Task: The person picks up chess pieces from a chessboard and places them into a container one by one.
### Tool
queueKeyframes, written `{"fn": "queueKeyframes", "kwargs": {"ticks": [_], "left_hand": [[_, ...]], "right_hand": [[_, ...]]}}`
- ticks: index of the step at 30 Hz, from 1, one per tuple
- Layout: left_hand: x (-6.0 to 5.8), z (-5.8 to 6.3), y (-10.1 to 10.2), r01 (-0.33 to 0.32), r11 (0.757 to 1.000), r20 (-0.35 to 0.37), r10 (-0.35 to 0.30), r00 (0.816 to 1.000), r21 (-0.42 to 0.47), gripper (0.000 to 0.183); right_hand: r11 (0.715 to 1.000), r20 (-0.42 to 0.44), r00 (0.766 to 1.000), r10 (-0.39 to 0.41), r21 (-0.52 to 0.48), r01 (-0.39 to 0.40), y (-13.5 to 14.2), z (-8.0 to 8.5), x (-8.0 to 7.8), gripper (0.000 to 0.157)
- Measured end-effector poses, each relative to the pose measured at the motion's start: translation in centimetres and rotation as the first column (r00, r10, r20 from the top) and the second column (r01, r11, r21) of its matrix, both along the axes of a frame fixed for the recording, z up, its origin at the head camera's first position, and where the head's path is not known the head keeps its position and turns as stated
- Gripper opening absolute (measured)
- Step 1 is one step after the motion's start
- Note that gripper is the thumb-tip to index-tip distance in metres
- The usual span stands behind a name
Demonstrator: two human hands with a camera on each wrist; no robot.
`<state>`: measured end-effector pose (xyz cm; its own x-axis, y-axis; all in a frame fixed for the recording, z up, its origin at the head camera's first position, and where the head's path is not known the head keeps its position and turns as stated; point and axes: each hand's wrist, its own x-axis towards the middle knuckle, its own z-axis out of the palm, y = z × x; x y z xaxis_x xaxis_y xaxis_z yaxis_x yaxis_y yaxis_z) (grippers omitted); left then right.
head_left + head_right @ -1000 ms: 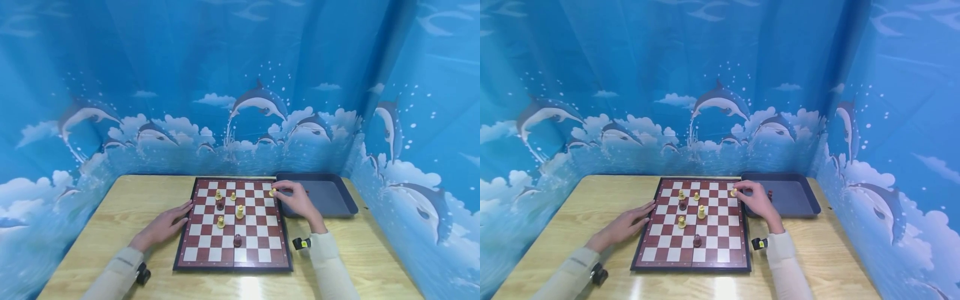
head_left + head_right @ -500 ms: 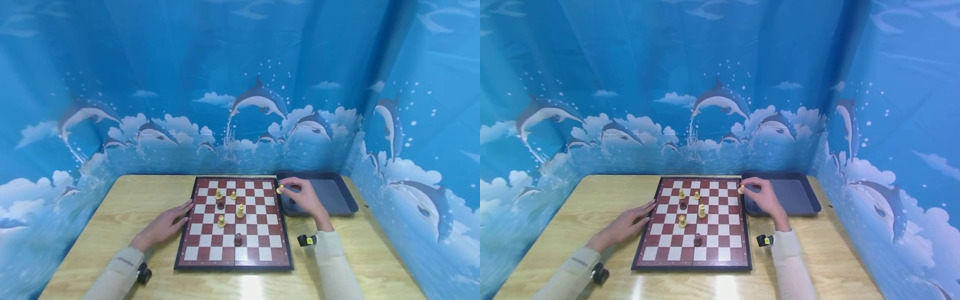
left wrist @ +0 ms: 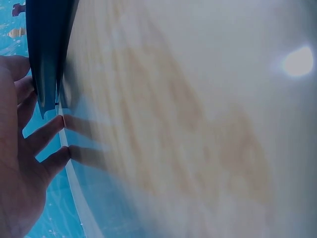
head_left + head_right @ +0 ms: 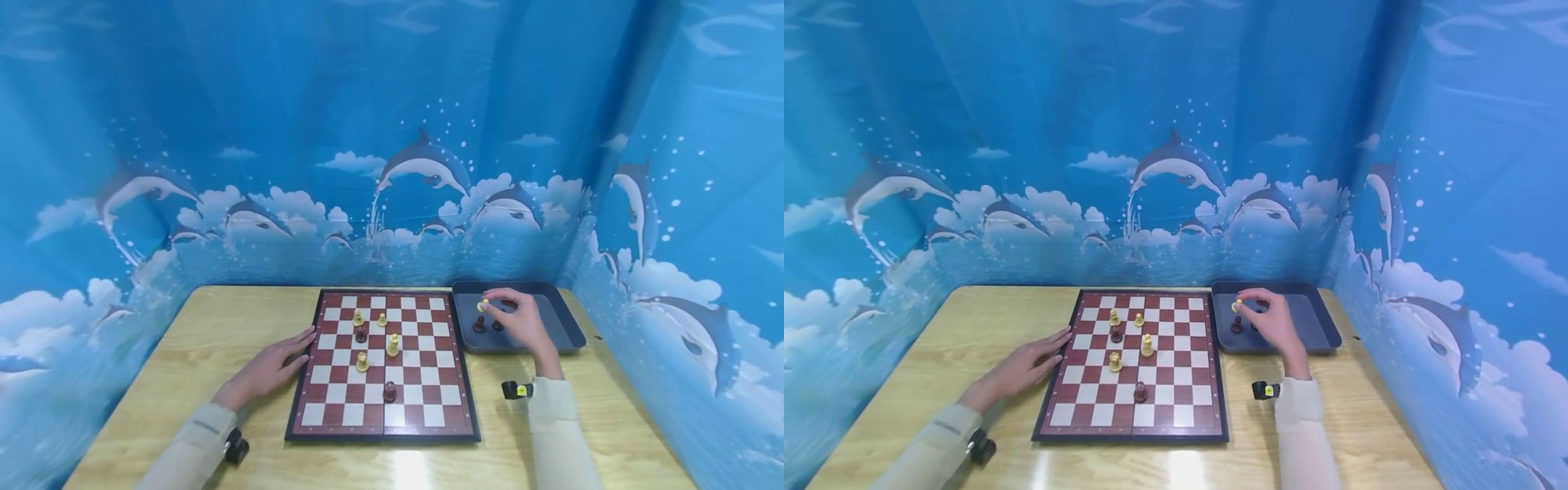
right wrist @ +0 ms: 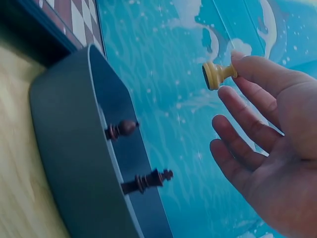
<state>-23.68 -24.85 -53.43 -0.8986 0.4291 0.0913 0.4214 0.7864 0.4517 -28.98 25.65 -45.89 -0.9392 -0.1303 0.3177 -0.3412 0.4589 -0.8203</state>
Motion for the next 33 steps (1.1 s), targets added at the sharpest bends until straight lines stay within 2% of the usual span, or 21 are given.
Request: {"fn": "queueKeyframes", "kwargs": {"ticks": [3, 7, 12, 15, 19, 22, 24, 30, 33], "left_hand": [[-0.1, 0.0, 0.1, -0.005, 1.0, 0.009, 0.005, 1.0, -0.003, 0.051], [-0.2, 0.1, 0.1, -0.016, 1.0, 0.015, 0.016, 1.0, -0.002, 0.051], [-0.1, 0.3, 0.0, -0.021, 1.0, 0.014, 0.021, 1.0, -0.004, 0.051], [0.0, 0.2, 0.1, -0.016, 1.0, 0.014, 0.016, 1.0, -0.003, 0.051], [0.0, 0.1, 0.2, -0.014, 1.0, 0.02, 0.014, 1.0, 0.001, 0.051], [0.0, 0.0, 0.1, -0.022, 1.0, 0.016, 0.022, 1.0, 0.002, 0.051], [-0.1, 0.0, 0.0, -0.019, 1.0, 0.007, 0.019, 1.0, 0.004, 0.051], [-0.2, 0.0, 0.2, -0.02, 1.0, 0.011, 0.02, 1.0, 0.007, 0.051], [-0.1, -0.2, 0.1, -0.023, 1.0, 0.016, 0.023, 1.0, 0.004, 0.051]], "right_hand": [[0.999, -0.005, 0.999, -0.048, 0.01, 0.048, 1.1, -1.1, -0.8, 0.021], [0.995, -0.022, 0.995, -0.095, 0.025, 0.096, 1.9, -1.5, -1.2, 0.027], [0.994, -0.04, 0.993, -0.109, -0.003, 0.109, 2.5, -1.5, -1.2, 0.028], [0.992, -0.047, 0.991, -0.125, -0.006, 0.125, 2.5, -0.8, -0.6, 0.026], [0.983, -0.043, 0.982, -0.182, 0.024, 0.183, 3.5, -1.8, -0.7, 0.028], [0.974, -0.03, 0.975, -0.219, 0.049, 0.221, 4.5, -3.3, -1.4, 0.033], [0.969, -0.022, 0.971, -0.238, 0.057, 0.239, 4.9, -3.4, -1.4, 0.033], [0.969, -0.05, 0.97, -0.237, 0.058, 0.24, 5.8, -3.5, -1.3, 0.031], [0.97, -0.027, 0.973, -0.227, 0.077, 0.229, 6.1, -3.7, -1.2, 0.032]]}}
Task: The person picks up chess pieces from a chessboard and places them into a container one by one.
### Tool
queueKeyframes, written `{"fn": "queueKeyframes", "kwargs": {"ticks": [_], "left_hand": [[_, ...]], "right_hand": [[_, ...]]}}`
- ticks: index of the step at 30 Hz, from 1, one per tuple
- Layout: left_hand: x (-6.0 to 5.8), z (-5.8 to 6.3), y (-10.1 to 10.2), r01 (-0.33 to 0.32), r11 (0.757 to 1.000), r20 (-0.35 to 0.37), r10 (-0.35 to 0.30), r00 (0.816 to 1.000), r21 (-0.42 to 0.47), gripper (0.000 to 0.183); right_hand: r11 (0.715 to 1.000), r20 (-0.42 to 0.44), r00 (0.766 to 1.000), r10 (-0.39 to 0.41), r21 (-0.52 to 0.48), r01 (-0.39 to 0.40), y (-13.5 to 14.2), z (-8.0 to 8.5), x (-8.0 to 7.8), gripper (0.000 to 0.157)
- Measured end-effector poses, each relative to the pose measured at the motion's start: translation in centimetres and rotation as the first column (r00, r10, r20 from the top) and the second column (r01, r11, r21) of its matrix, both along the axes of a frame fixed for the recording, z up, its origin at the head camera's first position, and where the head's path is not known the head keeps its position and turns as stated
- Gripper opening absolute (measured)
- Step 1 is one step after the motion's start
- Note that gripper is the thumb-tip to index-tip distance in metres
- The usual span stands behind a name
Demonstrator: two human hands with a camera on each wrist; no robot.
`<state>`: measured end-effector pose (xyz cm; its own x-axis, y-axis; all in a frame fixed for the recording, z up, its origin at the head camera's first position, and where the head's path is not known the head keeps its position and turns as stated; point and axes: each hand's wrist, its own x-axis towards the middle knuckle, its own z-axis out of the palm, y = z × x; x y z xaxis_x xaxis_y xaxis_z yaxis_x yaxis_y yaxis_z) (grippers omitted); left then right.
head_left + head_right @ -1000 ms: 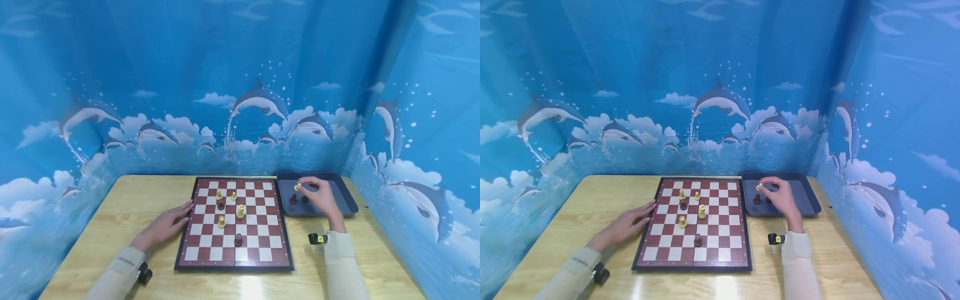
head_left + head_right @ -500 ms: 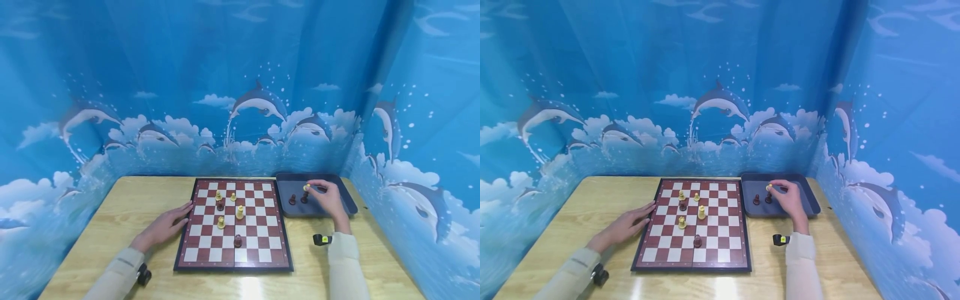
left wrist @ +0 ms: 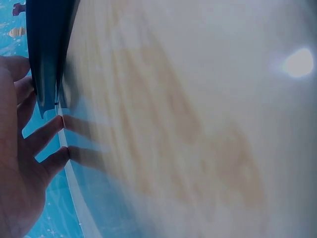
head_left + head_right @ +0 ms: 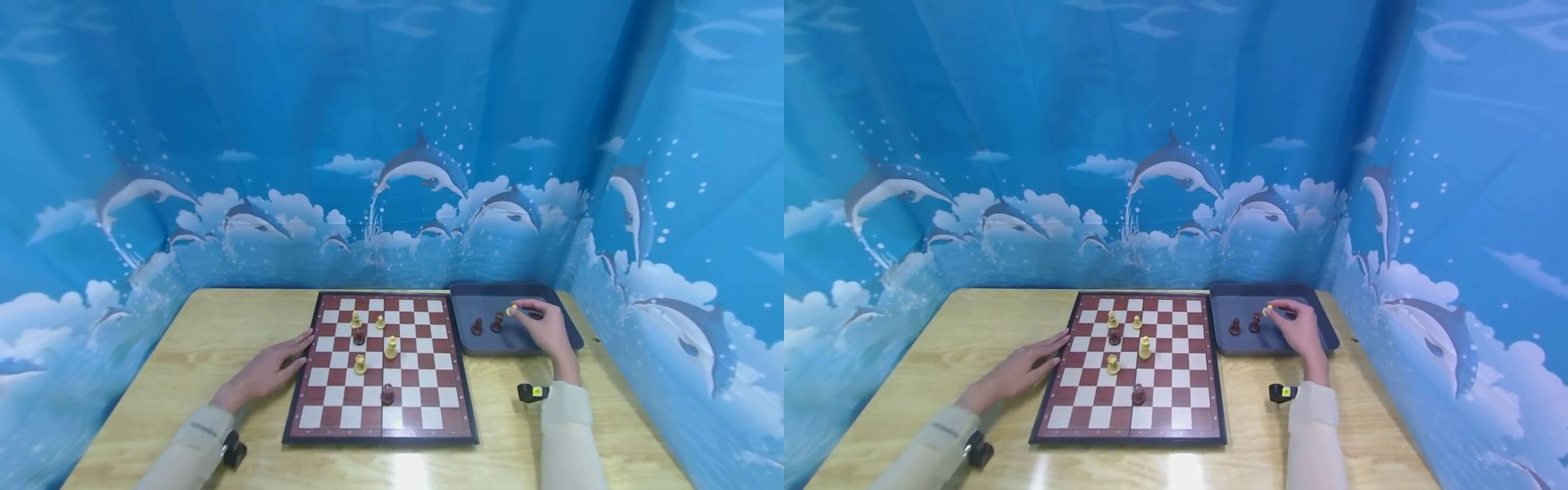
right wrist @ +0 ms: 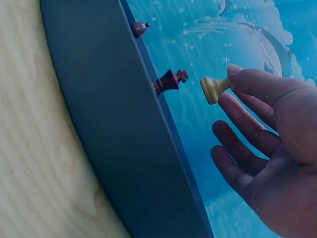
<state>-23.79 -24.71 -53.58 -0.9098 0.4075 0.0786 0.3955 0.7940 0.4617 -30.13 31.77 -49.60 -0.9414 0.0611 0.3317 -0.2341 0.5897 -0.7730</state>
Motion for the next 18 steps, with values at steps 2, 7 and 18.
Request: {"fn": "queueKeyframes", "kwargs": {"ticks": [2, 7, 18], "left_hand": [[0.1, -0.1, -0.1, 0.005, 1.0, 0.0, -0.005, 1.0, -0.002, 0.052], [0.1, -0.2, -0.1, 0.013, 1.0, -0.014, -0.013, 1.0, 0.009, 0.052], [0.3, 0.1, 0.0, 0.01, 1.0, -0.015, -0.01, 1.0, 0.021, 0.051]], "right_hand": [[1.0, 0.026, 1.0, -0.006, 0.008, 0.005, 0.1, -0.2, 0.1, 0.033], [0.999, 0.077, 0.997, -0.027, 0.032, 0.025, 0.5, -0.7, 0.2, 0.033], [0.997, 0.101, 0.994, -0.034, 0.071, 0.027, 0.7, -1.9, -0.3, 0.031]]}}
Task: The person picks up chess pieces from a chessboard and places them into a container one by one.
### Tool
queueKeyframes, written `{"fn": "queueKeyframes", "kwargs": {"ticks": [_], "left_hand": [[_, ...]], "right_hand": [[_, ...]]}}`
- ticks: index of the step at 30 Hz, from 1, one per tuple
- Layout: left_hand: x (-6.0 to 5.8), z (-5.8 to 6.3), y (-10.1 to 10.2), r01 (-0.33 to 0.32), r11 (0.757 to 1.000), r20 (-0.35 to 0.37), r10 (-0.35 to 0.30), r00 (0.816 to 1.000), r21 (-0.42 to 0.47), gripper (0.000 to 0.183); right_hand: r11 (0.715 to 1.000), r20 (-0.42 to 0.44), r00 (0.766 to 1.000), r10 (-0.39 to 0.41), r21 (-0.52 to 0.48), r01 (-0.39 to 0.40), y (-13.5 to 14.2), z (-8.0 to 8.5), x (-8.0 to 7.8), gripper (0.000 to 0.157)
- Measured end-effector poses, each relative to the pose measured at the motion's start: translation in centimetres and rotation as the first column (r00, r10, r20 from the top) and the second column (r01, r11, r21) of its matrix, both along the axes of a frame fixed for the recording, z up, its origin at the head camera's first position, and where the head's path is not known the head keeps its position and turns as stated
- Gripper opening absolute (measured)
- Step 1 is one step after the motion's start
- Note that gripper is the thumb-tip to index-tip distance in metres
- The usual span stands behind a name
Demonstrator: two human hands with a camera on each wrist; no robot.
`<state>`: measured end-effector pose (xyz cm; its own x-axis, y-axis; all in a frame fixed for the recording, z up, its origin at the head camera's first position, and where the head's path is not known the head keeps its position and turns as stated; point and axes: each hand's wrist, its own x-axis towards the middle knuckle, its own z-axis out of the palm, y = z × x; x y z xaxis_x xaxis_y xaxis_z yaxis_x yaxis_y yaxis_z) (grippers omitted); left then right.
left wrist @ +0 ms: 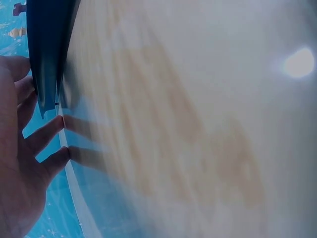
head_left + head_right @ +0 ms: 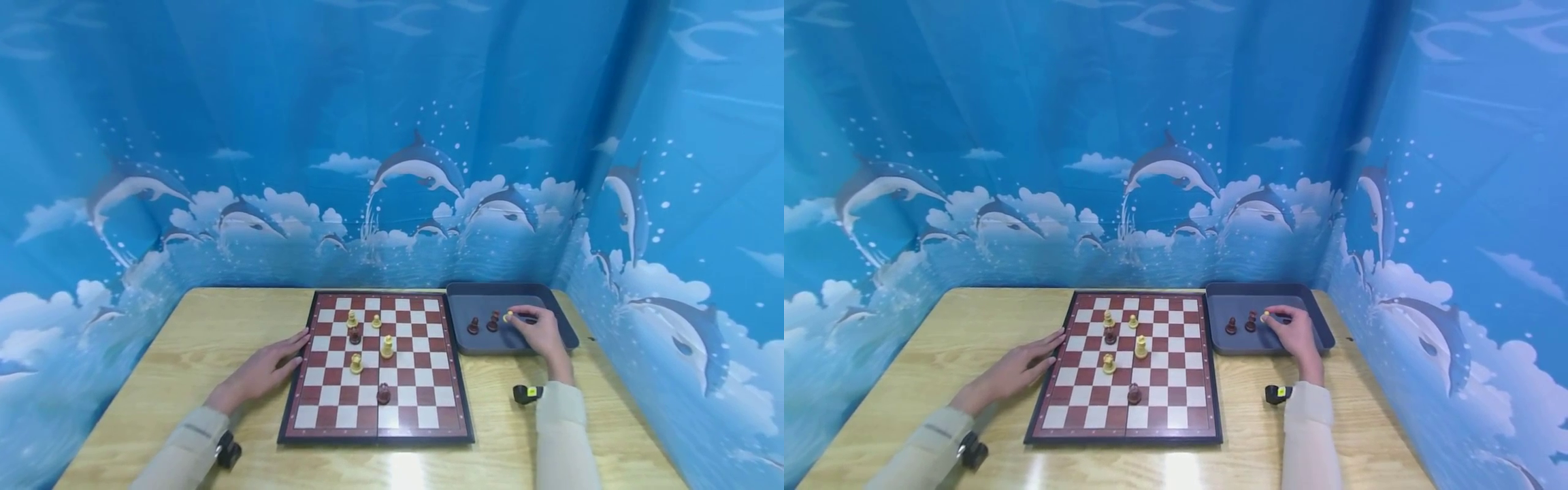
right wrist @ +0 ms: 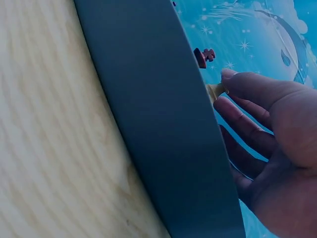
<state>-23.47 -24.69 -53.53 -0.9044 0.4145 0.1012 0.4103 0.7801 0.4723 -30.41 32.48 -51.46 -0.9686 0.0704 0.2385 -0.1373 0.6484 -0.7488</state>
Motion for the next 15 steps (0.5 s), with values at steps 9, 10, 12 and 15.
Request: {"fn": "queueKeyframes", "kwargs": {"ticks": [9, 10, 12, 15], "left_hand": [[-0.2, -0.11, 0.04, -0.007, 1.0, 0.001, 0.007, 1.0, -0.013, 0.051], [-0.2, -0.1, 0.05, -0.007, 1.0, 0.0, 0.007, 1.0, -0.012, 0.051], [-0.19, -0.04, 0.05, -0.002, 1.0, -0.003, 0.002, 1.0, -0.01, 0.051], [-0.15, 0.1, 0.04, 0.008, 1.0, -0.009, -0.008, 1.0, -0.004, 0.051]], "right_hand": [[1.0, -0.001, 1.0, 0.008, -0.001, -0.008, 0.24, -0.1, -0.12, 0.035], [1.0, -0.002, 1.0, 0.006, -0.004, -0.006, 0.27, -0.09, -0.07, 0.034], [1.0, -0.001, 1.0, 0.01, -0.006, -0.01, 0.29, -0.02, 0.03, 0.034], [1.0, 0.003, 1.0, 0.017, -0.015, -0.017, 0.19, 0.22, 0.21, 0.035]]}}
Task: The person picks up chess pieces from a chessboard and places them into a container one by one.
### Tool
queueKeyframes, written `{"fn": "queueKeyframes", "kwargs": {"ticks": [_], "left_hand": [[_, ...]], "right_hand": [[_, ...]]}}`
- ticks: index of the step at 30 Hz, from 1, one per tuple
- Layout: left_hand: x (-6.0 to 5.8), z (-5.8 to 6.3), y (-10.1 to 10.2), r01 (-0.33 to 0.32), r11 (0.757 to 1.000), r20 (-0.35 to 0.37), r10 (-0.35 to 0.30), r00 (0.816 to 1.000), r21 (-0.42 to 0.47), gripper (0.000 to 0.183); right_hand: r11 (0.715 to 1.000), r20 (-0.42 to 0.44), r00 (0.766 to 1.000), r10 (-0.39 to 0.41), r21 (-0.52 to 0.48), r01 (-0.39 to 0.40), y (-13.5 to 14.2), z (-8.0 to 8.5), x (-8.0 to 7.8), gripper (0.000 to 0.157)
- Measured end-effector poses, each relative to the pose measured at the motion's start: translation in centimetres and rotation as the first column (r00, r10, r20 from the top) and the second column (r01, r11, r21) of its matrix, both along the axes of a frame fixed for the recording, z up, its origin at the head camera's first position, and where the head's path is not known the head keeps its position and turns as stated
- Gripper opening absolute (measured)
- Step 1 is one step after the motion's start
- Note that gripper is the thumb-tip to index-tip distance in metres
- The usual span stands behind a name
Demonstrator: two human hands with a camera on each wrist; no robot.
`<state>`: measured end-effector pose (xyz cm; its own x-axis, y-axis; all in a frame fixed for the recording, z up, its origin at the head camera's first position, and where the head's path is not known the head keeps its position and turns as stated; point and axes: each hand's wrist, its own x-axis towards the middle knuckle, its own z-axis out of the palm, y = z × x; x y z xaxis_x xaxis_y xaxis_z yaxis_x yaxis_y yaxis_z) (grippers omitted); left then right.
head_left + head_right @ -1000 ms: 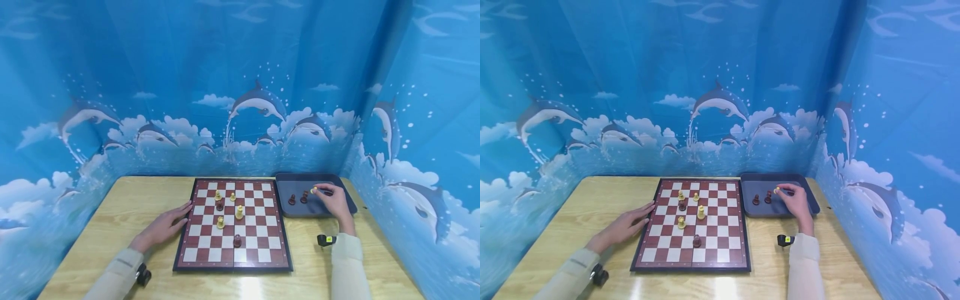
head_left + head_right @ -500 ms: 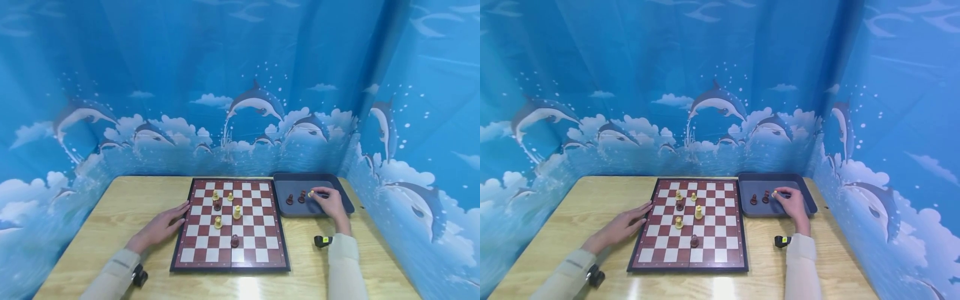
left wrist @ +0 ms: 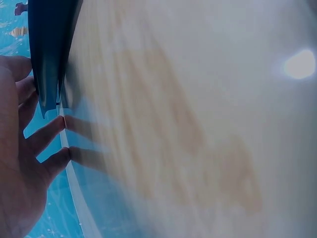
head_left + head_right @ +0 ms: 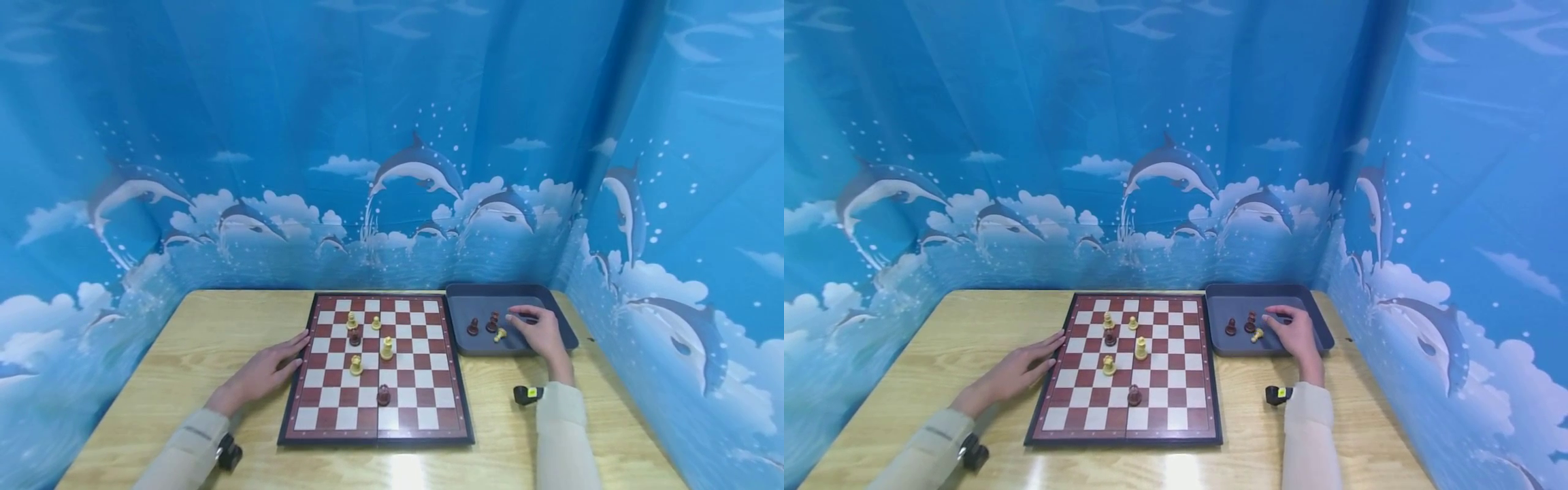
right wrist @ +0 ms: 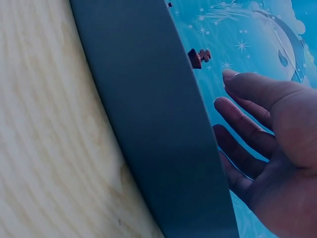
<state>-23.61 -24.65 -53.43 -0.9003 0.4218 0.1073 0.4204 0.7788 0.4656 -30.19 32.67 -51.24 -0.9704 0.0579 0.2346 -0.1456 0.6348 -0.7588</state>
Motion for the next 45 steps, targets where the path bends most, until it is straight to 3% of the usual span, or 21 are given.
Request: {"fn": "queueKeyframes", "kwargs": {"ticks": [21, 26, 39, 45], "left_hand": [[0.0, -0.1, -0.1, -0.014, 1.0, 0.019, 0.014, 1.0, 0.003, 0.051], [0.0, -0.1, -0.1, -0.004, 1.0, 0.012, 0.004, 1.0, 0.005, 0.051], [-0.1, -0.1, -0.1, 0.0, 1.0, 0.01, 0.0, 1.0, -0.007, 0.051], [-0.1, -0.2, -0.1, 0.002, 1.0, 0.02, -0.002, 1.0, -0.006, 0.051]], "right_hand": [[0.996, -0.073, 0.994, 0.083, -0.029, -0.085, -2.5, 2.9, 0.3, 0.029], [0.99, -0.11, 0.984, 0.137, -0.03, -0.141, -4.3, 3.8, 0.6, 0.028], [0.958, -0.082, 0.956, 0.28, -0.047, -0.284, -7.8, 5.5, 1.5, 0.023], [0.938, -0.091, 0.935, 0.343, -0.007, -0.345, -10.4, 5.8, 1.8, 0.019]]}}
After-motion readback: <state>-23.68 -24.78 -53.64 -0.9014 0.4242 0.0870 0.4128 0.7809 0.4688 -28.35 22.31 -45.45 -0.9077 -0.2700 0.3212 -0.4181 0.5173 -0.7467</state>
